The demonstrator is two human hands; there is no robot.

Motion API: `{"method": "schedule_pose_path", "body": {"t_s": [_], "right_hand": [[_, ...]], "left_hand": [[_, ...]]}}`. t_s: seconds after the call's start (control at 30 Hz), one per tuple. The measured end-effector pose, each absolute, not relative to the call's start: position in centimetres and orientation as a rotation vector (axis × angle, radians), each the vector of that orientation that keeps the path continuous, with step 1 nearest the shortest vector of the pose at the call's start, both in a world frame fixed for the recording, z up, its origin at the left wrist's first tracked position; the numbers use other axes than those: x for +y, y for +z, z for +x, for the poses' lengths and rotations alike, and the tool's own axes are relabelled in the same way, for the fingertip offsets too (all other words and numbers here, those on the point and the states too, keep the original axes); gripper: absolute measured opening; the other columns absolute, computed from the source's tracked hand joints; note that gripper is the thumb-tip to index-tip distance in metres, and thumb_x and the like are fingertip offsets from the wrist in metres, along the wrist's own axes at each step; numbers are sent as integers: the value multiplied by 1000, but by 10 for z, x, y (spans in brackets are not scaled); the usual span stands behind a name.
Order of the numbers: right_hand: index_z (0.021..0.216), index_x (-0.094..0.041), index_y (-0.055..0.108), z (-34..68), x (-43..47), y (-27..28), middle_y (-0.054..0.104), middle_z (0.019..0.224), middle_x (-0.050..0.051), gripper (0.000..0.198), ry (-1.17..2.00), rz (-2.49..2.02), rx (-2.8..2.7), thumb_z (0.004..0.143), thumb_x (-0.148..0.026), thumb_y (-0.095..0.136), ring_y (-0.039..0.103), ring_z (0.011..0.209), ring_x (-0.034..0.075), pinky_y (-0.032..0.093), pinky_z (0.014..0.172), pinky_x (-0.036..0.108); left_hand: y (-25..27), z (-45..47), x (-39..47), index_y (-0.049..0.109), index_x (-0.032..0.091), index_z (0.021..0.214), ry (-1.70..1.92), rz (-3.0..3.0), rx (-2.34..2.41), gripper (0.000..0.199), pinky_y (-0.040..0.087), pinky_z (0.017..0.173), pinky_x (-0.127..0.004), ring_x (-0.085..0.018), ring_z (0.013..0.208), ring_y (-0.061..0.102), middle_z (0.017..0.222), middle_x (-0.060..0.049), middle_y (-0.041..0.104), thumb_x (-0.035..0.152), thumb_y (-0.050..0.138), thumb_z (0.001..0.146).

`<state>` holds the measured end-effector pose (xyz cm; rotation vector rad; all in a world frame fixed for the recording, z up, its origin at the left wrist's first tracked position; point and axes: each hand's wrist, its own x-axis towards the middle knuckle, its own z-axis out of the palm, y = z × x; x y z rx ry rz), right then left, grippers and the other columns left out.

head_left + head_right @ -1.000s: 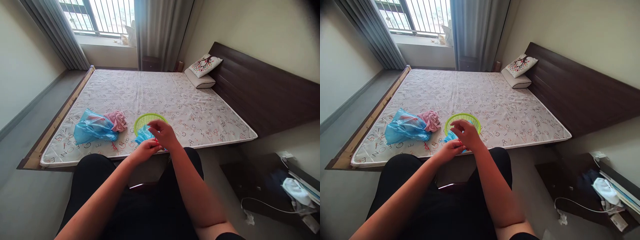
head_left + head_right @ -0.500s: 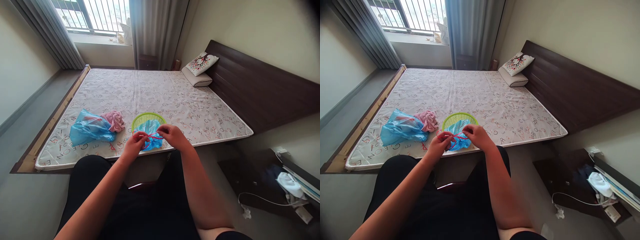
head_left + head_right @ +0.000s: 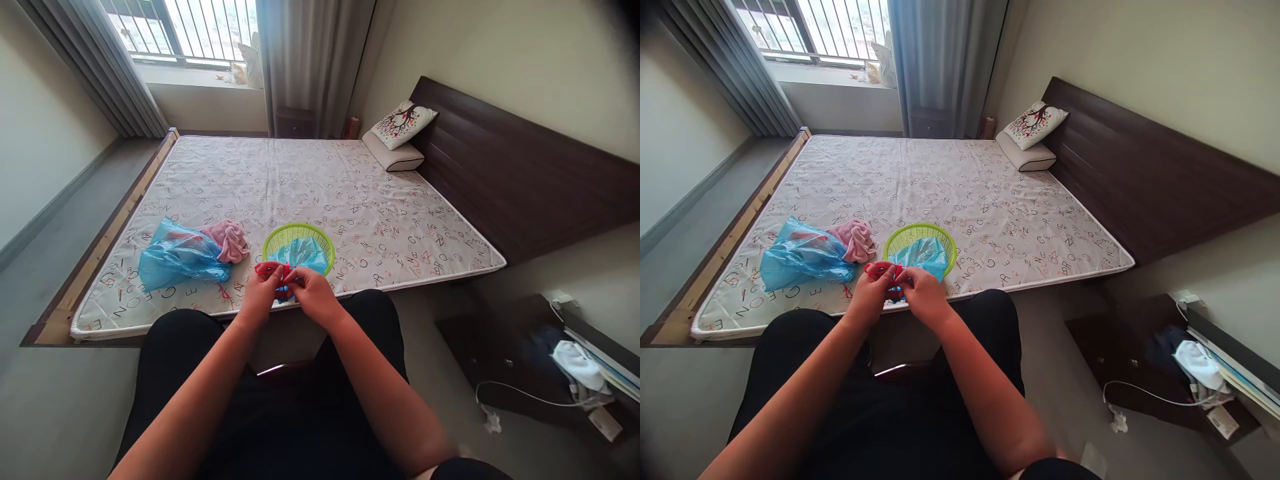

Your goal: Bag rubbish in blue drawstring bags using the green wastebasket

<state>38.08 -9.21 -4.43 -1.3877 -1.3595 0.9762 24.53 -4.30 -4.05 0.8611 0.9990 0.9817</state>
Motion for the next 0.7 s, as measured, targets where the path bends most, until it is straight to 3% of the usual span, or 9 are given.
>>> {"method": "schedule_pose_path", "body": {"t_s": [0.07, 0.23, 0.37, 0.43, 0.5, 0.57, 0.7], "right_hand": [[89, -23, 72, 377, -93, -46, 70, 96, 3, 17, 737, -1462, -1494, 95, -12, 62, 69, 95, 19, 56, 91, 35], [107, -23, 73, 380, -97, -44, 66, 111, 10, 13, 310, -1758, -1641, 99, -20, 64, 64, 101, 26, 54, 90, 40], [139, -24, 62, 391, -90, -46, 61, 142, 17, 46, 211, -1637, -1772, 94, -21, 70, 52, 136, 35, 39, 117, 54], [150, -28, 54, 397, -85, -50, 66, 139, 13, 60, 434, -1537, -1812, 92, -17, 68, 58, 132, 32, 41, 116, 51], [152, -29, 51, 401, -82, -54, 73, 121, 8, 64, 690, -1491, -1790, 91, -16, 67, 67, 111, 26, 50, 103, 42], [148, -26, 56, 405, -80, -59, 75, 111, 6, 57, 799, -1516, -1744, 92, -21, 67, 69, 96, 23, 53, 91, 36], [122, -24, 74, 410, -79, -66, 78, 111, 8, 31, 720, -1612, -1623, 95, -20, 59, 71, 99, 23, 51, 91, 36]], "left_hand": [[-40, 245, -43, 61, 19, 95, 969, 807, 990, 64, 61, 56, -30, -20, 73, 72, 89, -4, 73, 57, 98, 58], [-41, 243, -46, 64, 19, 95, 947, 807, 942, 59, 62, 65, -30, -18, 78, 70, 91, -4, 72, 55, 98, 63], [-44, 241, -48, 68, 18, 92, 844, 918, 894, 55, 61, 66, -28, -17, 78, 69, 88, -4, 72, 57, 96, 66], [-46, 241, -48, 70, 18, 91, 804, 991, 870, 54, 61, 66, -28, -17, 76, 69, 86, -3, 72, 59, 95, 66], [-48, 239, -49, 72, 18, 90, 786, 1090, 843, 52, 61, 68, -30, -18, 77, 69, 86, -4, 72, 61, 92, 69], [-50, 237, -49, 74, 19, 92, 780, 1194, 835, 48, 62, 69, -31, -20, 80, 71, 87, -5, 73, 61, 88, 74], [-56, 232, -49, 77, 21, 96, 838, 1382, 863, 32, 61, 72, -33, -21, 84, 74, 105, -8, 74, 52, 79, 87]]}}
